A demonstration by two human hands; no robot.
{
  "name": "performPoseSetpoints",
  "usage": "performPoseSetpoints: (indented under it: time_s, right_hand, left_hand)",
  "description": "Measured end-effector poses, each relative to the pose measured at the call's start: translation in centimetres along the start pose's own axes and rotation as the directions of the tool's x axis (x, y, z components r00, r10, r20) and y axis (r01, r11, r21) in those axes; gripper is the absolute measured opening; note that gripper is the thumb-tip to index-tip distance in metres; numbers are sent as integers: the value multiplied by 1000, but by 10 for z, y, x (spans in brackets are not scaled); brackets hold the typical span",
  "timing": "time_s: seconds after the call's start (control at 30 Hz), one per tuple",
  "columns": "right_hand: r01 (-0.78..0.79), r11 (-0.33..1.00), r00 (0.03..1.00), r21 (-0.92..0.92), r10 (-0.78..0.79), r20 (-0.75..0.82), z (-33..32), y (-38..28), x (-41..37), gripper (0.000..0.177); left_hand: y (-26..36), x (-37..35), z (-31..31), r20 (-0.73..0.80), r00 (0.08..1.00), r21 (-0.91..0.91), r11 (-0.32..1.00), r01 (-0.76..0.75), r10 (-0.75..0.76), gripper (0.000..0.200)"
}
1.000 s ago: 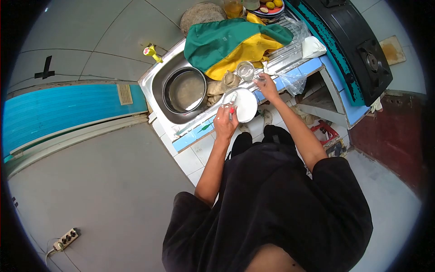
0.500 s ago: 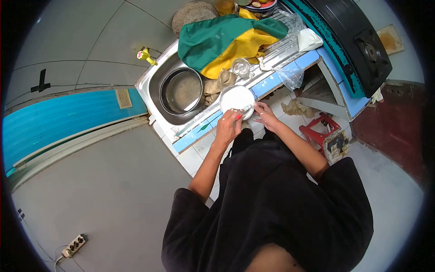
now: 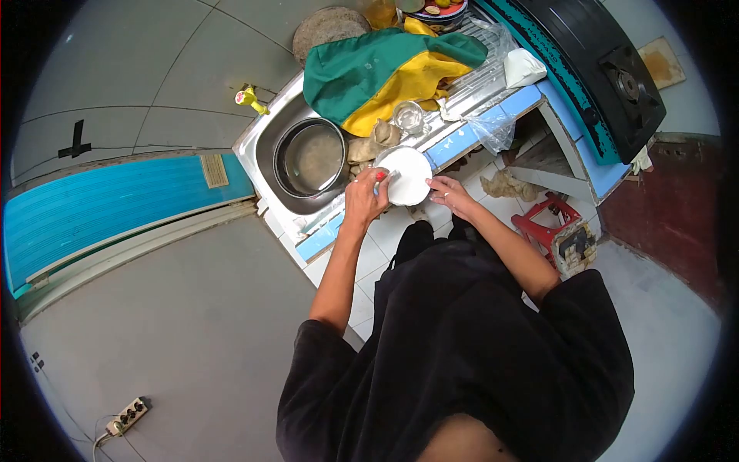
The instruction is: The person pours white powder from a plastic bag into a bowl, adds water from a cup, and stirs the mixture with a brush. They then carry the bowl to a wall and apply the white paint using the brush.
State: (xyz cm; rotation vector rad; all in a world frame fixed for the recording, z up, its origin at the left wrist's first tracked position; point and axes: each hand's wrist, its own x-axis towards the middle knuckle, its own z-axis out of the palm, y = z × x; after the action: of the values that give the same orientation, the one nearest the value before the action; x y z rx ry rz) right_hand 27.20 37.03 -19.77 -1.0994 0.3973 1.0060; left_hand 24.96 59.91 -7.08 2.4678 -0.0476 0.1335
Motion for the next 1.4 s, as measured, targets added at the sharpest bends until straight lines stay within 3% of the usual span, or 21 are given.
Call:
performPoseSetpoints:
  time_s: [0.17,0.37,0.43,0.53,0.63,0.67,0.83,0.9,0.93,1.1,1.2,1.23,1.33,1.4]
  right_hand:
    - [31,999,1000,41,-31,-5,0,6,4,49]
    - [84,992,996,97,-85,8,-1,5,-1,45]
    - [97,991,995,94,-99,17,-2,0,-4,46]
    - [105,992,994,73,-108,32,1,-3,-7,48]
    - [118,991,993,66,-118,-5,3,-5,-12,49]
    - [121,991,993,61,-121,-4,3,-6,-13,51]
    - [125,992,992,20,-125,3,7,-18,-24,56]
    - [123,992,992,36,-123,2,9,-19,-26,57]
    - [125,992,992,35,-125,3,10,-20,-26,57]
    - [125,992,992,20,-126,24,21,-32,-40,52]
    - [146,989,989,27,-147,29,22,-35,-43,50]
    - [146,989,989,26,-146,32,23,-37,-45,50]
    - [149,988,989,32,-150,10,22,-39,-48,49]
    - [150,988,988,39,-151,13,21,-37,-47,48]
  left_hand:
    - [2,-8,12,-19,997,-192,979,75,-80,12]
    - [20,1,29,-41,942,-414,864,288,-334,19]
    - [15,8,32,-71,945,-385,882,270,-320,20]
    - [6,20,35,-250,955,-286,954,86,-161,15]
    - [5,28,19,-256,965,-190,982,5,-54,12]
    - [6,28,11,-259,966,-85,996,-39,15,11]
    - [20,15,-18,-136,990,28,999,-25,29,10]
    - [21,8,-19,-78,996,-61,996,-58,53,10]
    - [21,6,-16,-28,1000,-134,991,-2,-1,13]
    - [31,13,-1,-43,984,-317,937,149,-171,19]
    - [30,26,-1,-141,950,-366,907,210,-277,18]
    - [31,31,-5,-144,950,-364,907,211,-279,18]
    - [25,38,-21,-303,952,-129,991,15,-54,15]
    - [27,36,-30,-269,962,-115,993,25,-55,14]
